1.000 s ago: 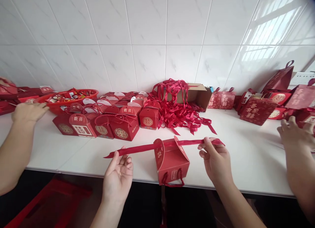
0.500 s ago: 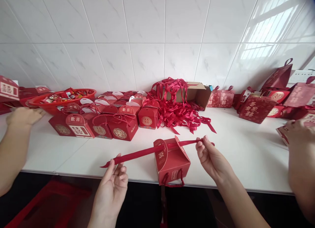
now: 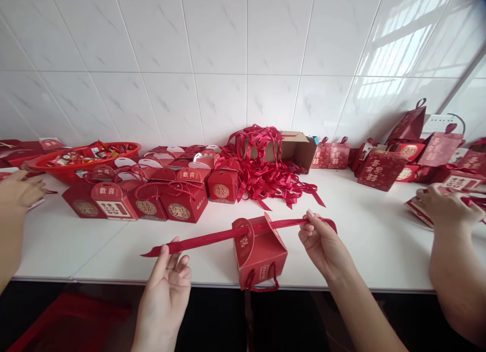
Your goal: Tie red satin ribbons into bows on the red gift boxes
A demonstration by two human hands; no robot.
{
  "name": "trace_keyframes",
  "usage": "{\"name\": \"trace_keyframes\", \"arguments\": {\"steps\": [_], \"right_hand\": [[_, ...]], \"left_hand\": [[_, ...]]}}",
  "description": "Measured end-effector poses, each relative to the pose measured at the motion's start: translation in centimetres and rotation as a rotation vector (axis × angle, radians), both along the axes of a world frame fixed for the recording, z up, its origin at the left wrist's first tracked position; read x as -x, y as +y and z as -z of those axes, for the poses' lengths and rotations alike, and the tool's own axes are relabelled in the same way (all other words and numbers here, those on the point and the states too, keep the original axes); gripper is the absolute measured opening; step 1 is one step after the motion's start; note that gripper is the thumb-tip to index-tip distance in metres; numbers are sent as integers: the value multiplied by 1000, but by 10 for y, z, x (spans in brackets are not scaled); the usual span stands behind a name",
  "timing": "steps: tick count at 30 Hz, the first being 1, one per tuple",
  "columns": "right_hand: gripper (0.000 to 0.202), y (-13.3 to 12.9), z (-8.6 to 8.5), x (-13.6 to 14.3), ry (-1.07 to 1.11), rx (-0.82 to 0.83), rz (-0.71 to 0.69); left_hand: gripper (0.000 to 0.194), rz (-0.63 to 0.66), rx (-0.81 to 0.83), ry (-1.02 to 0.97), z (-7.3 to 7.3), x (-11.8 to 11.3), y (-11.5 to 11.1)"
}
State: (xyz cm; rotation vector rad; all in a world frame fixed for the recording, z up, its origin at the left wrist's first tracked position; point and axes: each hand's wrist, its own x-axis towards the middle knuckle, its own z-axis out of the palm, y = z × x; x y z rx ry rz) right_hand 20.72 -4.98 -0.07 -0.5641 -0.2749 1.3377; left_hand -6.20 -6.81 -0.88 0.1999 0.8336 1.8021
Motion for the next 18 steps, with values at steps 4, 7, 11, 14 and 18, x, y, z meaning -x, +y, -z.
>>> {"name": "trace_keyframes", "arguments": {"steps": [4,7,11,14,18], "right_hand": [[25,4,-5,-1,-45,-23,36],[25,6,-13,-5,-132,-49,60],[20,6,-26,-10,-283,-146,156],[17,7,-39,-11,-439,-240,244],[20,9,-64,-10,-650,-360,291]], "left_hand": [[24,-35,-14,74,-4,4,1],[23,-57,-53,151,-15,7,5],[17,-51,-172,271,-41,8,16],[12,-28,-280,369,-66,4,28],[22,75,-424,555,-102,-6,47]]}}
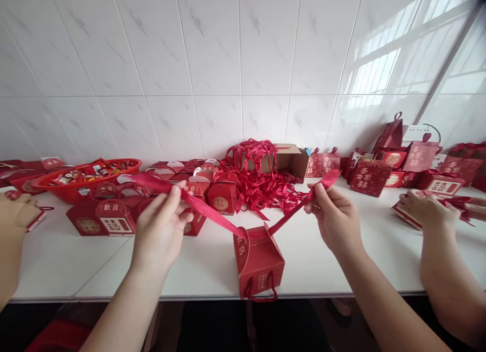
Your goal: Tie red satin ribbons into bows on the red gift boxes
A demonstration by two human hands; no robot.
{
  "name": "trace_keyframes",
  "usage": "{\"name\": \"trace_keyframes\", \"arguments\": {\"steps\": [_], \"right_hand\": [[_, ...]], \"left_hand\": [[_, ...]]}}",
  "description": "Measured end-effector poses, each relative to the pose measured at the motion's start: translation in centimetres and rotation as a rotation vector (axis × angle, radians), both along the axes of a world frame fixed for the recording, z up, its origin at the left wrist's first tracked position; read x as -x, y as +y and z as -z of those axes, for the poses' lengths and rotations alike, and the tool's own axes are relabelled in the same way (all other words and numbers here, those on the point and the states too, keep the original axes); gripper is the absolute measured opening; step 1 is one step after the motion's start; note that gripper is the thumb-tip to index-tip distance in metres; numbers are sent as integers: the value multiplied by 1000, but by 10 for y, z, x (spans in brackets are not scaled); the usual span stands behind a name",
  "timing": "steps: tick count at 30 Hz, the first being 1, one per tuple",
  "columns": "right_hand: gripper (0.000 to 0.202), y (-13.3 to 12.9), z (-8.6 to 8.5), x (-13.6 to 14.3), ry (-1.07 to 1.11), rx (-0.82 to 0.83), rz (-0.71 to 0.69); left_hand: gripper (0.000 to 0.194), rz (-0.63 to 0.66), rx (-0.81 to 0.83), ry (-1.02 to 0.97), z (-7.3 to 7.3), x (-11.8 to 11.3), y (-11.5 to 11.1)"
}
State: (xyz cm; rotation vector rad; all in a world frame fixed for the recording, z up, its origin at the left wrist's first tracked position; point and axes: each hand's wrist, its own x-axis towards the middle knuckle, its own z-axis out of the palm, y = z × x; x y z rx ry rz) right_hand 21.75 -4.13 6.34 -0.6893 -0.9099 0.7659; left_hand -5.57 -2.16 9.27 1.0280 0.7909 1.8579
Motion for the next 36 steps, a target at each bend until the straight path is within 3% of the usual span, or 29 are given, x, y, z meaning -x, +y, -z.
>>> {"name": "trace_keyframes", "arguments": {"steps": [5,10,17,27,36], "right_hand": [[23,-2,-35,5,-328,-87,36],[27,1,-60,15,-482,-149,-16],[27,12,-79,31,-395,-135,-262],[29,22,-82,36,-319,-76,-155],[32,16,-78,26,-345,-81,-80]], "left_hand": [[29,106,-103,331,-38,-19,12],[29,204,-143,451,-57,-38,12],[31,284,-191,509,-59,-58,8],[28,462,-117,376,-68,-61,23],[30,453,-78,318,-52,-65,16]]}}
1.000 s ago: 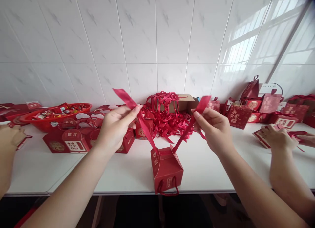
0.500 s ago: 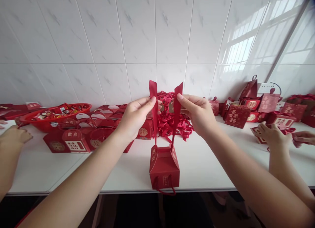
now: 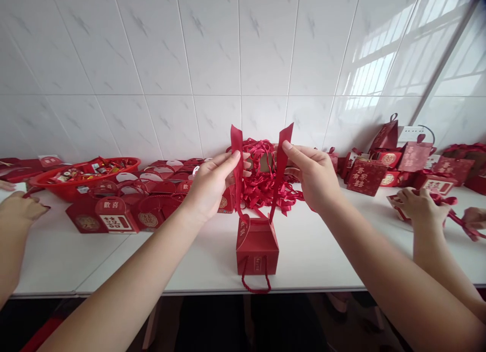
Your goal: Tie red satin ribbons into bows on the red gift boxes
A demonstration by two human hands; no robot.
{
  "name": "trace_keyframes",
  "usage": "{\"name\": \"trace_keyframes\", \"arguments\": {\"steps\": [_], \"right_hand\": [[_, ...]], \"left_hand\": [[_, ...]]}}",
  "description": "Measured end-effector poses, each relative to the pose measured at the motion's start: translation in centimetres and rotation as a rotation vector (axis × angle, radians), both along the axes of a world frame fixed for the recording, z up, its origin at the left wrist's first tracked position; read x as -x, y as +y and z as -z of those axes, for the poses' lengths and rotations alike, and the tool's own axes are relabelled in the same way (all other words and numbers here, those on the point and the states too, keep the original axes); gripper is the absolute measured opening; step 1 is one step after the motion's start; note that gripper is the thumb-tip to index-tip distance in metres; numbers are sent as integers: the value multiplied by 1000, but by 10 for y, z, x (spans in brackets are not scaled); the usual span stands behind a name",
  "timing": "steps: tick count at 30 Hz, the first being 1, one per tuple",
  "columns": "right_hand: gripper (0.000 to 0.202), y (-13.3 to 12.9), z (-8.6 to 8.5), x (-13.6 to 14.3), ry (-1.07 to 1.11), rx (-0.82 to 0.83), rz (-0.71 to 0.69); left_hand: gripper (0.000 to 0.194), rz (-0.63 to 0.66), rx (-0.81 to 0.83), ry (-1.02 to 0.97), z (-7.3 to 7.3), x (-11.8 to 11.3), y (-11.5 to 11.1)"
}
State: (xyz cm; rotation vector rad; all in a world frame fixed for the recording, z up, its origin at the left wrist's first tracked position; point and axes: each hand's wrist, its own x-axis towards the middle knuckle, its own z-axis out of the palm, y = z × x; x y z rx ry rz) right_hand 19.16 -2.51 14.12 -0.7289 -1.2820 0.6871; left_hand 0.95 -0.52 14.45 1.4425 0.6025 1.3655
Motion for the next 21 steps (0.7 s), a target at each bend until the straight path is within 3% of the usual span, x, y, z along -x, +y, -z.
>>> {"name": "trace_keyframes", "arguments": {"steps": [4,10,16,21], "right_hand": [[31,0,-2,-4,-2,-38,-5],[27,5,-3,-3,82,13,-173],[21,9,-3,2,-82,134,-255],[18,4,9,6,-107,35,-448]], "left_hand": [[26,-42,-30,-44,-2,1,1],[21,-15,-96,-29,-7,-1,1],[30,0,-210,273,-6,-3,-3],[35,-77,-232,480,-6,-6,-7]]}}
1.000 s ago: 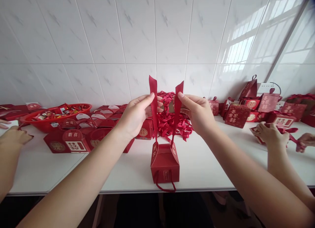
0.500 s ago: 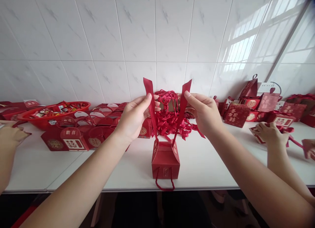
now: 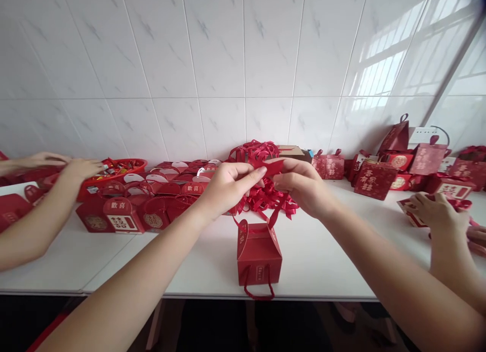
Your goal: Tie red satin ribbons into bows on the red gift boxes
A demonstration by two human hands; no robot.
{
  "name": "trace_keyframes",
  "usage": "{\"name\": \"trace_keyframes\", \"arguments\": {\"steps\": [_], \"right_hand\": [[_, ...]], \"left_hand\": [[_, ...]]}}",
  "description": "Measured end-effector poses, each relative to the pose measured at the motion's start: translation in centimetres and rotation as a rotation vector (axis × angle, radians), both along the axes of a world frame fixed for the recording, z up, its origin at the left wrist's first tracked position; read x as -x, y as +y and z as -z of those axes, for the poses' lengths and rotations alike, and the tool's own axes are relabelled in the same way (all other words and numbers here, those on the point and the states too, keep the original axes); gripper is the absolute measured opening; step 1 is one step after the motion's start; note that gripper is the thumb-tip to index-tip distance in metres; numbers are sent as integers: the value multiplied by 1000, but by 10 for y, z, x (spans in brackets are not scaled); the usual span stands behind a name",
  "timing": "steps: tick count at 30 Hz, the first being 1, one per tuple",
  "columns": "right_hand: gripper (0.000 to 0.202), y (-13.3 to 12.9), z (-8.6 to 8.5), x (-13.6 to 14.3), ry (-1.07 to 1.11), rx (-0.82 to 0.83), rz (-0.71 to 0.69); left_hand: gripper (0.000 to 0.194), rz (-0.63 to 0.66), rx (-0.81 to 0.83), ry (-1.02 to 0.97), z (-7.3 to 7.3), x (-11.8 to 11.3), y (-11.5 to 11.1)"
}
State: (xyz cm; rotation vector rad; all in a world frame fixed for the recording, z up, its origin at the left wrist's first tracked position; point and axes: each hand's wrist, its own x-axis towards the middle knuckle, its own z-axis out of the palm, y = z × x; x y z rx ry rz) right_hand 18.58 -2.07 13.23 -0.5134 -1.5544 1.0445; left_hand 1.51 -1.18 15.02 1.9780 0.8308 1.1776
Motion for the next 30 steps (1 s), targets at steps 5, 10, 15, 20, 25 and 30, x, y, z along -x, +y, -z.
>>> {"name": "trace_keyframes", "arguments": {"steps": [5,10,15,20,25,30], "right_hand": [[18,1,11,2,-6,-96,18],[21,4,15,-6,-363,-525,312],[29,5,23,-7,-641,-963,705],[26,7,27,-2,-669,-1076,815],[26,9,33,-2,-643,-1097,771],[33,7,43,-10,-465,-984,778]], "left_hand": [[22,62,32,22,3,0,1],[27,102,155,-35,9,8,8],[32,189,345,-165,13,15,6],[31,199,360,-158,17,19,5],[35,235,218,-41,20,23,1],[40,-142,-230,296,23,35,-11]]}}
